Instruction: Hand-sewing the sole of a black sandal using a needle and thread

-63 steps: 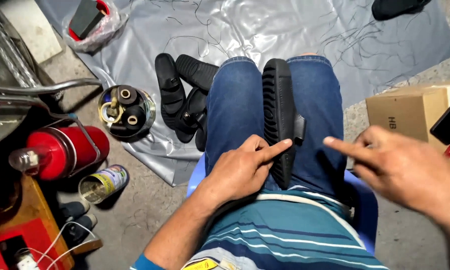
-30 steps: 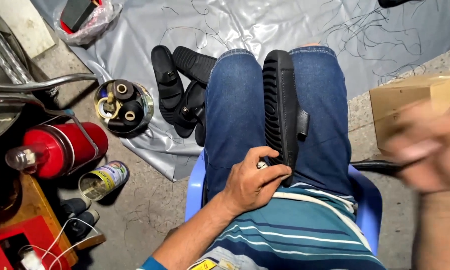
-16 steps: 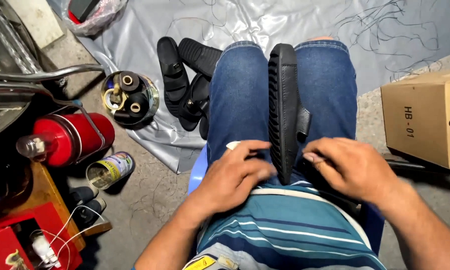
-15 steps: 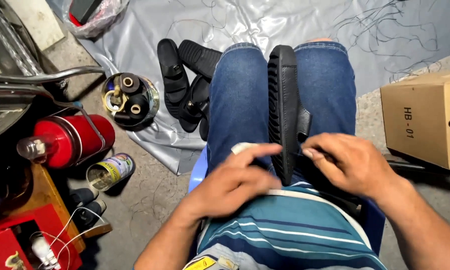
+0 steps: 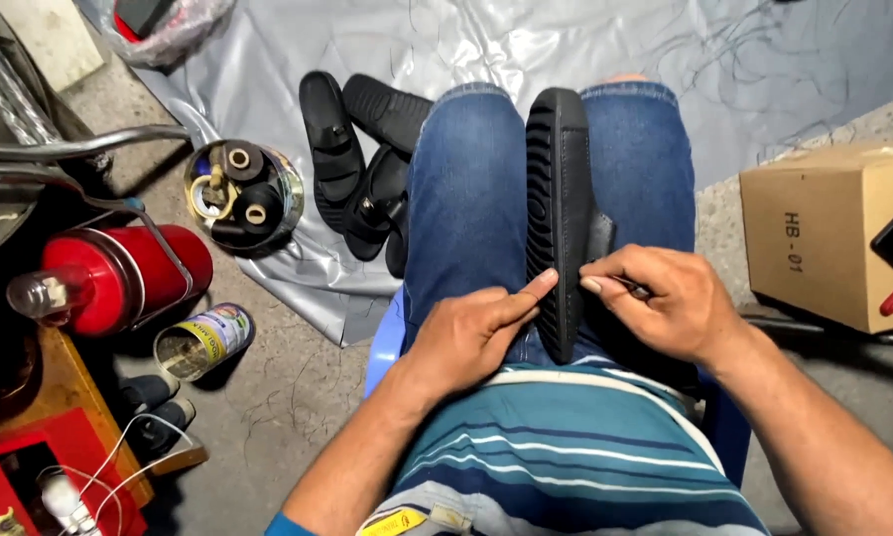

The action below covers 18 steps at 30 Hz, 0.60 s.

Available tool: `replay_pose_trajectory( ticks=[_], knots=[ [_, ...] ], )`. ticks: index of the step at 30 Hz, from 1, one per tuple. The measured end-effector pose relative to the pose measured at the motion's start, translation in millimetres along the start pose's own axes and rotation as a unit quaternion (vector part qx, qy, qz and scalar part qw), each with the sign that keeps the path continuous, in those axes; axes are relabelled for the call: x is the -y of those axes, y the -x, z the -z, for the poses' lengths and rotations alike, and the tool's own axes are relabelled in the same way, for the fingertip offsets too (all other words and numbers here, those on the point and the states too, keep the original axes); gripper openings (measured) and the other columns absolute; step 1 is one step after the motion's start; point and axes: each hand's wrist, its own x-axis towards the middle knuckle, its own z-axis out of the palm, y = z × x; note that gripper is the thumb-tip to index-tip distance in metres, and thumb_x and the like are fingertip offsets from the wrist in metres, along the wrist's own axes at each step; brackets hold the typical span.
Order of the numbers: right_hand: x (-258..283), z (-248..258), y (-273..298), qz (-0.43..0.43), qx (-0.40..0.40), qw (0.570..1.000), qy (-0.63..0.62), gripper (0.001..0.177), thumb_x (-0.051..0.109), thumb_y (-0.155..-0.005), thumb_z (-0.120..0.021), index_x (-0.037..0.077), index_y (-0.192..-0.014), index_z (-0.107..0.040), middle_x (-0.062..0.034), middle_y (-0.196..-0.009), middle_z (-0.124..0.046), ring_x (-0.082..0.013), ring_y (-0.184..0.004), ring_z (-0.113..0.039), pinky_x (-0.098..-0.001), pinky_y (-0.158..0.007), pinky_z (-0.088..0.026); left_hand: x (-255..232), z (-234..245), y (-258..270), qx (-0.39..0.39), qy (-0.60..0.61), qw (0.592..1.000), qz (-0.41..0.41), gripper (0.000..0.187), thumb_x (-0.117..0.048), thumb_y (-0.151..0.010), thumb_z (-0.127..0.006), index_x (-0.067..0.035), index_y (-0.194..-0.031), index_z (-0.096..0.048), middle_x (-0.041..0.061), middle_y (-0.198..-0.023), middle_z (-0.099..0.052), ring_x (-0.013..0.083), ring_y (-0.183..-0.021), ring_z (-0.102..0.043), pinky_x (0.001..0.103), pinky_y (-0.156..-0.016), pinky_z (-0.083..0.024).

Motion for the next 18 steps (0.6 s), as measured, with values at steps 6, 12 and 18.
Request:
replay_pose_trajectory(
  ticks=[6,12,18],
  knots=[
    [32,52,-6,-0.205,0.326,0.91,0.152,0.061,0.05,-0.074,-0.047,0.036,-0.133,-0.038,0.0075,-0.118,-0.052,-0.0104,-0.093,-0.061,-0.0323,-0.074,-0.055,17,52,6,0.121,0.16,0.962,0.186,0.019,-0.022,-0.086,-0.053,-0.022,-0.094,-0.07,0.001,-0.112,-0.063,0.011,-0.098,-0.058,0.022,-0.074,-0.05],
    [16,51,-13,0.004,0.311,0.932,0.186,0.043,0.023,-0.082,-0.047,0.04,-0.122,-0.051,0.0083,-0.1,-0.058,-0.0125,-0.08,-0.06,-0.0324,-0.047,-0.049,8,35,4,-0.29,-0.254,0.91,0.154,0.026,-0.023,-0.09,-0.047,-0.011,-0.113,-0.052,0.02,-0.134,-0.029,0.0396,-0.129,-0.031,0.057,-0.097,-0.034],
    [10,46,-25,0.028,0.344,0.897,0.276,0.044,0.03,-0.08,-0.049,0.043,-0.122,-0.05,0.0088,-0.086,-0.051,-0.0125,-0.076,-0.053,-0.0334,-0.042,-0.05,-14,-11,1,-0.041,0.01,0.999,-0.008,0.039,-0.024,-0.086,-0.06,-0.012,-0.121,-0.048,0.015,-0.129,-0.047,0.0281,-0.119,-0.05,0.039,-0.1,-0.043]
  ],
)
